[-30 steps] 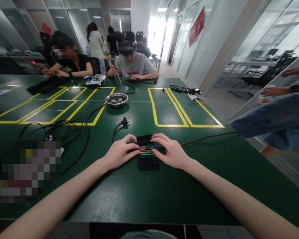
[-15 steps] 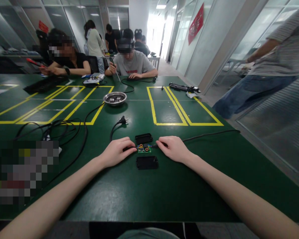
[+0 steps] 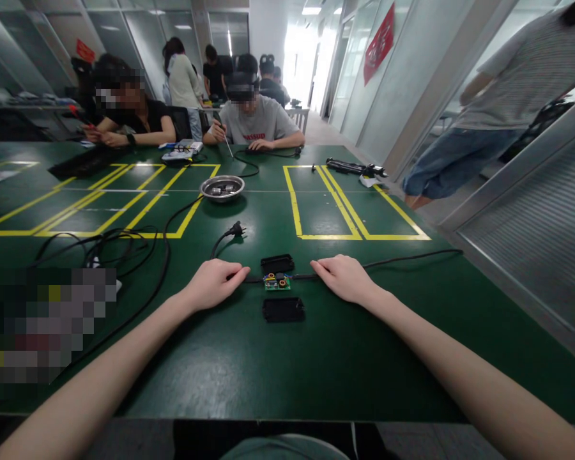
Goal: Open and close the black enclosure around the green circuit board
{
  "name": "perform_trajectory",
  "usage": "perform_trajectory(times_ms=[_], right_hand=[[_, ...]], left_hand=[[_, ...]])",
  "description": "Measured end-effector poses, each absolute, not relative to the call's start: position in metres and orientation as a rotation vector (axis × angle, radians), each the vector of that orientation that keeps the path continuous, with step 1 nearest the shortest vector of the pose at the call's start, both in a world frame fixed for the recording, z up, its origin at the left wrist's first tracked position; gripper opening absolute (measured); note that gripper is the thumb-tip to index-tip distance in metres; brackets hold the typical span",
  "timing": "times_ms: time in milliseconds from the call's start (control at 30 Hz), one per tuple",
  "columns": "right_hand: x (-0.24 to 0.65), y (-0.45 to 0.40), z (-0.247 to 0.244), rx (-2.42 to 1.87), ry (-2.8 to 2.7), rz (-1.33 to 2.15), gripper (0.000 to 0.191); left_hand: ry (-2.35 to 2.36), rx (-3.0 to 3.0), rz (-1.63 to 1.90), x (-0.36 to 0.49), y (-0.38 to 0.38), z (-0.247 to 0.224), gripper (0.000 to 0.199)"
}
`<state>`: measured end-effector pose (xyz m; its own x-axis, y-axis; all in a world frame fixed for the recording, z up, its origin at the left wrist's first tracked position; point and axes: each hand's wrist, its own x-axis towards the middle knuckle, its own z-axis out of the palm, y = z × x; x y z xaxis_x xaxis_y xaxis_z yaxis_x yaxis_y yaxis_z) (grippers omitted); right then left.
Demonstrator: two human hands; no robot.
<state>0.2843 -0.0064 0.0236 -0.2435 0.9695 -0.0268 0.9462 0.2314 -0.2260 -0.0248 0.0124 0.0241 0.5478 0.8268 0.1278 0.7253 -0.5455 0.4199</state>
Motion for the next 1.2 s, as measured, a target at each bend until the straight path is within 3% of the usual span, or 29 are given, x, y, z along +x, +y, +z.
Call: perform_trajectory(times_ms=[267,600,1200], right_hand=[[0.294,-0.006,0.023,-1.723,-2.323,0.441,0.055],[0.307,-0.009,0.034,-1.382,-2.302,1.055,0.060],[0.306,-0.016,0.038,-1.281,-2.480,1.002,0.050]], left_hand=[[1.330,2.398,0.390,-0.021,0.009,0.027,0.050],[1.099,2.328,0.354,-0.025,0.003,0.029,0.049],[0.961,2.510,0.210,-0.024,-0.008,0.035,0.041]])
